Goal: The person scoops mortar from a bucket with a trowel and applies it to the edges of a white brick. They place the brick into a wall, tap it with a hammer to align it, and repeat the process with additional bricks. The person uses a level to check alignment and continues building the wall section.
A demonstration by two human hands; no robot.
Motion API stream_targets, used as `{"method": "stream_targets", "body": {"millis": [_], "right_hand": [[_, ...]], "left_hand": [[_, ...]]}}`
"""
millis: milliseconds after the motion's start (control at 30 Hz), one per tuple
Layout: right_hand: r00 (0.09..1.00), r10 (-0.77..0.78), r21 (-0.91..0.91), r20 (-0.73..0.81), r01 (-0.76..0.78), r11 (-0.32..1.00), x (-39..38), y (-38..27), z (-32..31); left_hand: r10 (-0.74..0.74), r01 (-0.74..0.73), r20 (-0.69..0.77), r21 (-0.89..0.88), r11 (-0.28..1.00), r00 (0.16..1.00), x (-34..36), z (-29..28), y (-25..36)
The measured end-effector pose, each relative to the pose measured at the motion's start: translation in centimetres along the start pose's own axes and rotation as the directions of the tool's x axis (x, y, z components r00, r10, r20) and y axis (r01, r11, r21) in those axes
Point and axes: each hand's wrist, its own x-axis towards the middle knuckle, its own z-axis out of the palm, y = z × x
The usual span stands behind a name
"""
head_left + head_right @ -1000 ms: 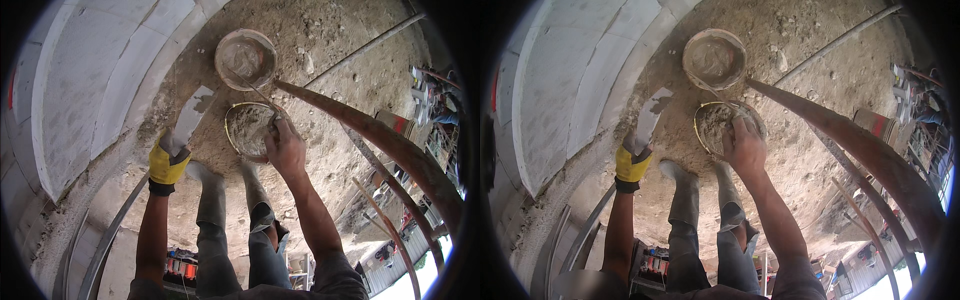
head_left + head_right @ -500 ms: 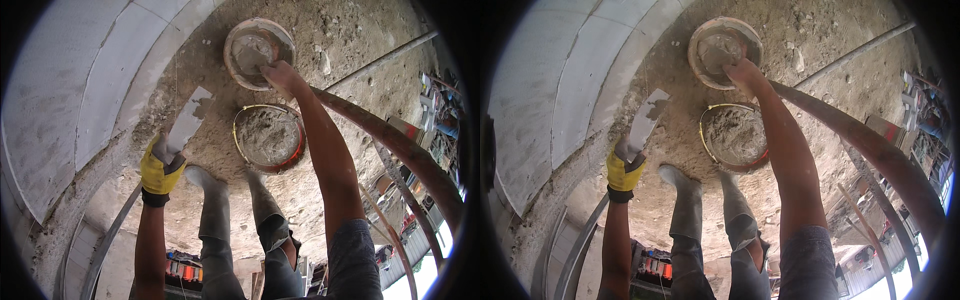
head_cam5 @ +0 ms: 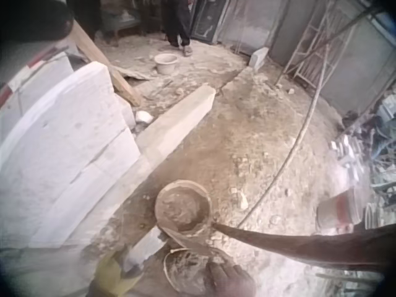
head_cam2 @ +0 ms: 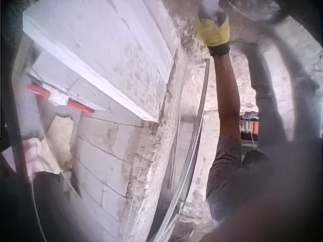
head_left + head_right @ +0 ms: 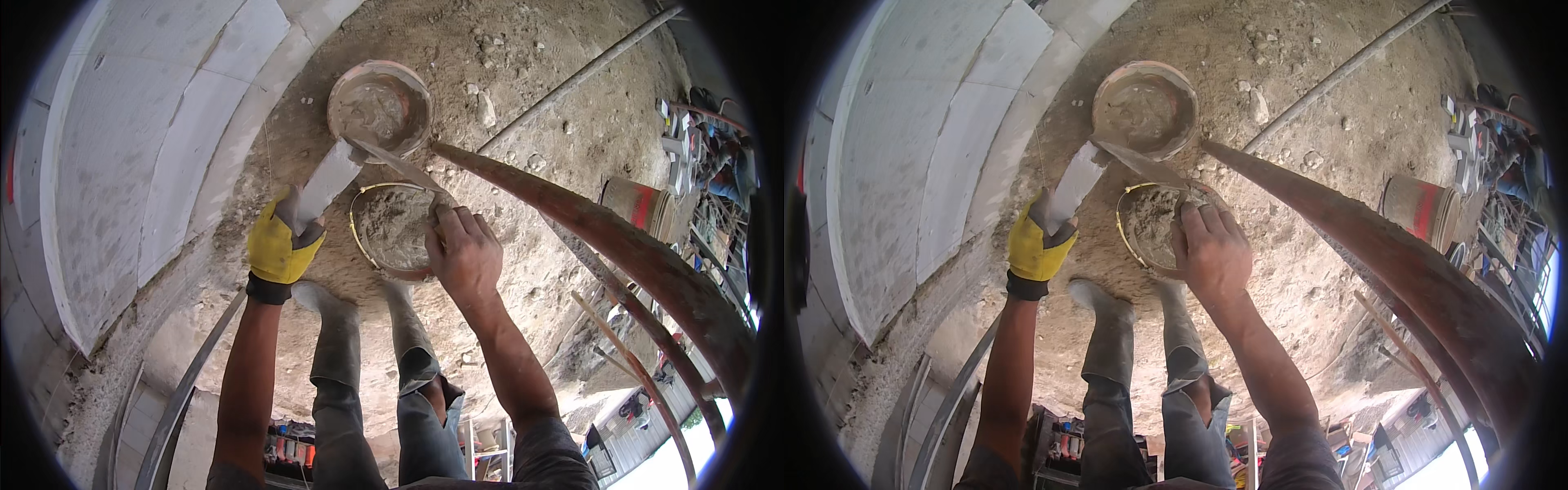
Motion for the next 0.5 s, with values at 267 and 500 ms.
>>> {"method": "stream_targets", "body": {"millis": [267,500], "right_hand": [[0.992,0.108,0.011,-0.059,-0.108,0.994,0.3,0.7,0.3],[0.989,0.055,0.014,-0.136,-0.053,0.998,1.0,0.8,0.1]], "left_hand": [[-0.046,0.045,-0.007,-0.058,0.997,0.999,1.7,2.9,0.0],[-0.030,0.031,-0.019,0.043,0.999,0.999,3.5,2.1,1.4]]}}
